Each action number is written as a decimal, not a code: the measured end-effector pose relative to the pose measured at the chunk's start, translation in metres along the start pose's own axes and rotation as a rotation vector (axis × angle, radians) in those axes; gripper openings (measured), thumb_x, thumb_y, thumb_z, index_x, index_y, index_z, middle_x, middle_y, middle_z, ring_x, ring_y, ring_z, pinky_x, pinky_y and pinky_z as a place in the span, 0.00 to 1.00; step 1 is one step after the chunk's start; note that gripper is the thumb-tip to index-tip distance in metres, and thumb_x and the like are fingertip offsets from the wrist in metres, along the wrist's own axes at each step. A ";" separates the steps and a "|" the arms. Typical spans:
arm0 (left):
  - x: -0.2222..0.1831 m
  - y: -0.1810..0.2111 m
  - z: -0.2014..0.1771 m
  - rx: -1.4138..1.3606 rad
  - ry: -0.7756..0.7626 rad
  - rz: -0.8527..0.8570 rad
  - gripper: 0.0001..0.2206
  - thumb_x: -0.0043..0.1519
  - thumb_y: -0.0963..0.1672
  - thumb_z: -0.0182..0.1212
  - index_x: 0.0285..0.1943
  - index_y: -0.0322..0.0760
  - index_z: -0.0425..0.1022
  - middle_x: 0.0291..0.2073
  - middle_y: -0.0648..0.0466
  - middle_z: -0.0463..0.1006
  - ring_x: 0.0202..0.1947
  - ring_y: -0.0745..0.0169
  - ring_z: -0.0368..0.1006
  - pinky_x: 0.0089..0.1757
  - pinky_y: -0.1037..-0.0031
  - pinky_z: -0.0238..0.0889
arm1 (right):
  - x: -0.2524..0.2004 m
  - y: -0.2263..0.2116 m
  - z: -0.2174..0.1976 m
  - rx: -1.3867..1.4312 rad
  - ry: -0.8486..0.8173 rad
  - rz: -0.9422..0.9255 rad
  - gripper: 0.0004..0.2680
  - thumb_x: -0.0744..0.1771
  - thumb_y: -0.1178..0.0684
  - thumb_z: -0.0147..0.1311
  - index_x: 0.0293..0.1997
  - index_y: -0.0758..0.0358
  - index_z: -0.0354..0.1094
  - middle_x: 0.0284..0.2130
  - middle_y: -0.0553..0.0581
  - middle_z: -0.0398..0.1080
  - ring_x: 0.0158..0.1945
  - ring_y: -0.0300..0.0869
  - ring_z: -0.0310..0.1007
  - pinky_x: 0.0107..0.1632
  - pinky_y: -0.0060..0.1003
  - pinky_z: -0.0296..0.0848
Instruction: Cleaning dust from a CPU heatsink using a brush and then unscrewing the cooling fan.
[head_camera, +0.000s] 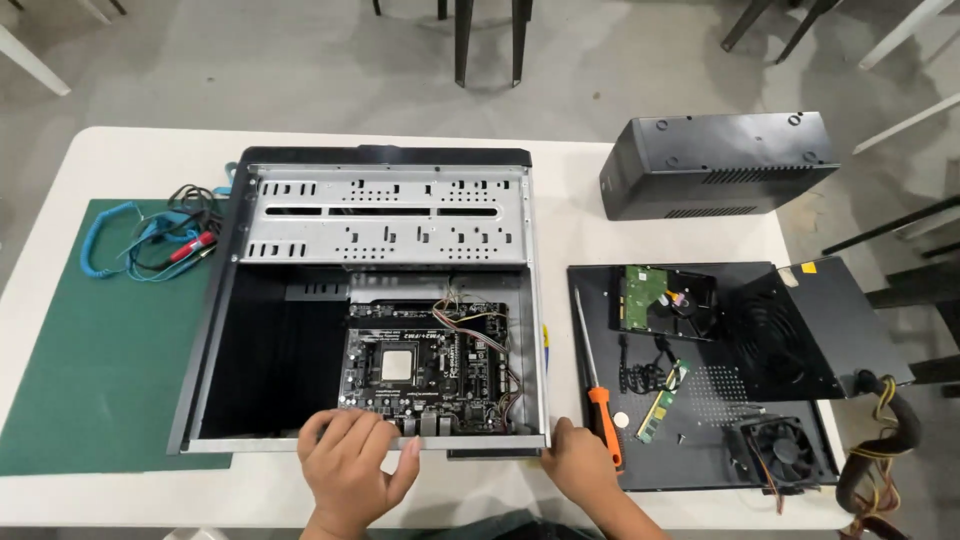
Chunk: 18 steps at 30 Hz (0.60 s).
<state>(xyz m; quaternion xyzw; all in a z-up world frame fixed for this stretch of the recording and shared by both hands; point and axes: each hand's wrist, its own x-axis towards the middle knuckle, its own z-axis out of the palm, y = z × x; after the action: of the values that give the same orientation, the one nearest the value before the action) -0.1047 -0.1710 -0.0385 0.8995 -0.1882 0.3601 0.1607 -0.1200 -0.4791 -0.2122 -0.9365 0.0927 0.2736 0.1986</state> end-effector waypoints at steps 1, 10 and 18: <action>0.000 0.002 0.001 0.016 0.015 -0.005 0.16 0.61 0.51 0.50 0.21 0.46 0.66 0.18 0.63 0.69 0.24 0.64 0.67 0.41 0.70 0.55 | 0.002 -0.002 -0.002 -0.003 -0.001 0.012 0.08 0.63 0.48 0.56 0.33 0.57 0.62 0.23 0.52 0.71 0.26 0.48 0.71 0.26 0.44 0.63; -0.004 0.005 0.006 0.046 0.023 -0.011 0.16 0.60 0.51 0.52 0.19 0.46 0.66 0.18 0.62 0.71 0.24 0.64 0.69 0.42 0.70 0.55 | 0.001 -0.031 -0.040 0.041 -0.161 0.047 0.07 0.62 0.52 0.53 0.36 0.57 0.58 0.28 0.55 0.68 0.30 0.49 0.68 0.28 0.45 0.61; 0.000 0.006 0.006 0.137 -0.021 -0.030 0.20 0.62 0.50 0.51 0.15 0.46 0.68 0.14 0.63 0.71 0.22 0.63 0.72 0.40 0.71 0.55 | -0.040 0.026 -0.051 0.435 -0.242 -0.050 0.18 0.68 0.47 0.49 0.65 0.57 0.52 0.28 0.56 0.69 0.31 0.45 0.69 0.37 0.40 0.63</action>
<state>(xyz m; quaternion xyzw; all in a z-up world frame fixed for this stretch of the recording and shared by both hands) -0.1037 -0.1787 -0.0418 0.9148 -0.1512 0.3602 0.1020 -0.1366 -0.5215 -0.1590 -0.8342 0.1016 0.3526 0.4116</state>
